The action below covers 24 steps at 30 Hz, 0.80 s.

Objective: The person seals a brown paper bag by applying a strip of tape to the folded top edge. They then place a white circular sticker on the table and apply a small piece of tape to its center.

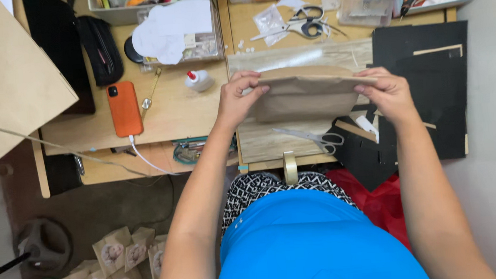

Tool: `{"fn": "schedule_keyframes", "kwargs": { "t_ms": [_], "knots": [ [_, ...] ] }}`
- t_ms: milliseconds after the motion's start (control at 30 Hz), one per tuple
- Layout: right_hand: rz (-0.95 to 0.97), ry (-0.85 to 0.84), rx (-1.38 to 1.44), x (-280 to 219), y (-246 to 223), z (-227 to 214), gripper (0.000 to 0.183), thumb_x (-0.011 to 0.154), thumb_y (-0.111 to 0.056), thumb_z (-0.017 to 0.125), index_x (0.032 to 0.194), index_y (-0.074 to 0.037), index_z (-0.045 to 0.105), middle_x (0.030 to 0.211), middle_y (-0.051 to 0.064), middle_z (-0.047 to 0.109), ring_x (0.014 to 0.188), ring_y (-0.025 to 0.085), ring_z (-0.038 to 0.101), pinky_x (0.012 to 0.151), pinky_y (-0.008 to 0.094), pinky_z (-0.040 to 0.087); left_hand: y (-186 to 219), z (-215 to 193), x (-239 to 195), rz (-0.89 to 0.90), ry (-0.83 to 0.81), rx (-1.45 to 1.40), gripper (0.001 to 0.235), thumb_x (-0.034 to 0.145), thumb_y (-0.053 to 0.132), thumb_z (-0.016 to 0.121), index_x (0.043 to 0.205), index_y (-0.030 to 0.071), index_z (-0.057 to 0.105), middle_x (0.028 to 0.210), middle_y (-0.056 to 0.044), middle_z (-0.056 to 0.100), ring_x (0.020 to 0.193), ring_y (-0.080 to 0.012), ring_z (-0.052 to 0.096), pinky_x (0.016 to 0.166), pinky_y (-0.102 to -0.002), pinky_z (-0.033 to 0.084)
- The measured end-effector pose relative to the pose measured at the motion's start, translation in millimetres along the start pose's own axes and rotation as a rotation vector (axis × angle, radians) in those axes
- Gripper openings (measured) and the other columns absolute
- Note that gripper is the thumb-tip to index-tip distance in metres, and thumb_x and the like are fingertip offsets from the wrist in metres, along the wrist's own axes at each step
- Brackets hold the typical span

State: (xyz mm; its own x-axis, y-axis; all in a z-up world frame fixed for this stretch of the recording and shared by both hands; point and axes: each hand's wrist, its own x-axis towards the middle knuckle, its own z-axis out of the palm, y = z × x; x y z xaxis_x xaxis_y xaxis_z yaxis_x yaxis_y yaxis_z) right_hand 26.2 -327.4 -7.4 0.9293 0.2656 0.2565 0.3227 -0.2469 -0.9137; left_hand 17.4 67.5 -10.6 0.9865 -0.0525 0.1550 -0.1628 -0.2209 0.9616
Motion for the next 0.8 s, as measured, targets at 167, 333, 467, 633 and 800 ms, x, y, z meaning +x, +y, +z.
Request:
{"fn": "schedule_keyframes", "kwargs": {
  "t_ms": [167,333,467,633,800],
  "knots": [
    [0.026,0.037,-0.05,-1,-31,11,0.022,0.094,-0.004,0.084,0.113,0.004,0.074,0.108,0.021,0.073,0.116,0.036,0.066,0.108,0.047,0.048,21,-2,-9,0.036,-0.019,0.039,0.029,0.089,0.025,0.084,0.115,0.02,0.073,0.101,-0.007,0.075,0.119,-0.0252,0.064,0.11,-0.043,0.045],
    [0.224,0.139,-0.005,-24,-74,45,0.097,0.093,-0.049,0.076,0.162,-0.004,0.026,0.153,0.032,0.041,0.139,0.051,0.04,0.116,0.071,0.033,61,16,-60,-0.068,0.044,0.158,0.076,0.094,0.039,0.077,0.157,0.017,0.04,0.153,-0.02,0.05,0.139,-0.0356,0.05,0.12,-0.056,0.038],
    [0.334,0.464,0.11,-80,-35,84,0.024,0.106,-0.016,0.066,0.124,-0.005,0.054,0.105,0.009,0.057,0.093,0.02,0.057,0.088,0.032,0.049,12,42,-120,-0.271,0.204,0.087,0.045,0.102,0.029,0.067,0.14,0.011,0.052,0.131,-0.013,0.061,0.11,-0.0288,0.065,0.094,-0.044,0.054],
    [0.622,0.19,0.187,-136,-9,126,0.011,0.098,-0.005,0.067,0.108,-0.005,0.073,0.084,0.011,0.07,0.074,0.016,0.066,0.075,0.03,0.058,-29,68,-163,-0.586,-0.119,0.055,0.047,0.091,0.04,0.078,0.133,0.022,0.066,0.128,-0.006,0.066,0.104,-0.0243,0.073,0.092,-0.04,0.059],
    [0.824,-0.242,0.15,-144,5,141,0.04,0.082,0.001,0.064,0.12,-0.009,0.074,0.097,0.009,0.08,0.083,0.014,0.072,0.083,0.031,0.057,-28,75,-155,-0.65,-0.272,0.051,0.045,0.085,0.046,0.082,0.123,0.025,0.073,0.121,-0.003,0.069,0.109,-0.0207,0.072,0.095,-0.034,0.058]
  ]
}}
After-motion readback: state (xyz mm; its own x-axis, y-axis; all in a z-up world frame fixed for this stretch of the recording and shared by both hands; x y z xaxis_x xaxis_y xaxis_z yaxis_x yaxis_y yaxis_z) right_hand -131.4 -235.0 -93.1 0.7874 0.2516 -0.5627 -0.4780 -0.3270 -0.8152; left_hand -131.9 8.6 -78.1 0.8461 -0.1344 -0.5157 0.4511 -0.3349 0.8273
